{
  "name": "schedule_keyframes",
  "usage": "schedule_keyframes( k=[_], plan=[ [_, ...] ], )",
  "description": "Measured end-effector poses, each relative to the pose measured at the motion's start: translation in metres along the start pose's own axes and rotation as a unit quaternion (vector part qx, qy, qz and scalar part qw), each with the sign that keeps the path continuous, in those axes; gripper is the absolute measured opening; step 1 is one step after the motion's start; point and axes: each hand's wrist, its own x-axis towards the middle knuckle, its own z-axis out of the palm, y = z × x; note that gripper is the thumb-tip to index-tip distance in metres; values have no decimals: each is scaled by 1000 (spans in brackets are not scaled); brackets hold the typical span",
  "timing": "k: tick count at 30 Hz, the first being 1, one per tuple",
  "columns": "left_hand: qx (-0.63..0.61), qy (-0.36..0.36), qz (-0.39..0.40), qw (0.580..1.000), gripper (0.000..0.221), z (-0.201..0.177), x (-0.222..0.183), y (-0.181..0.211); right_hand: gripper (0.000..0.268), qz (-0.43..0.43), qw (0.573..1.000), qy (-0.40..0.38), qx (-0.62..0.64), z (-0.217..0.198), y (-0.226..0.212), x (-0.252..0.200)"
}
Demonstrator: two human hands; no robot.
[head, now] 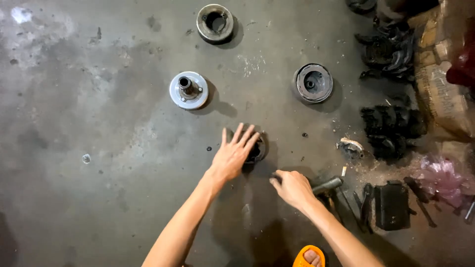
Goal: Assembling motorcycle brake shoes into a drum and selecting parts in a workshop
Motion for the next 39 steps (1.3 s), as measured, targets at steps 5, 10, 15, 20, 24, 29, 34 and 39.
schedule_keyframes(
  k=[5, 10, 15, 20, 24, 29, 34, 39],
  plan=[
    [-15, 2, -69, 997, 129, -17, -20, 3, 35, -205, 968, 145, -21, 17, 7, 6],
    [-43, 49, -64, 996, 105, 0, -15, -3, 25, -318, 910, 238, -120, 22, 11, 23],
    [-8, 49, -38, 998, 113, 2, -13, -12, 23, -325, 910, 225, -129, 26, 16, 33],
    [-40, 57, -37, 997, 112, 3, -16, -11, 22, -347, 892, 249, -146, 28, 17, 41],
    [-65, 75, -50, 994, 110, 11, -17, -6, 21, -360, 890, 242, -144, 24, 15, 44],
    [-94, 52, -43, 993, 105, 11, -11, -10, 21, -373, 882, 237, -163, 20, 15, 44],
    [-97, 46, -36, 994, 103, 5, -12, -11, 22, -384, 876, 239, -168, 23, 19, 46],
    [-92, 101, -43, 990, 101, 17, -17, -8, 24, -369, 885, 224, -172, 21, 10, 44]
  ],
)
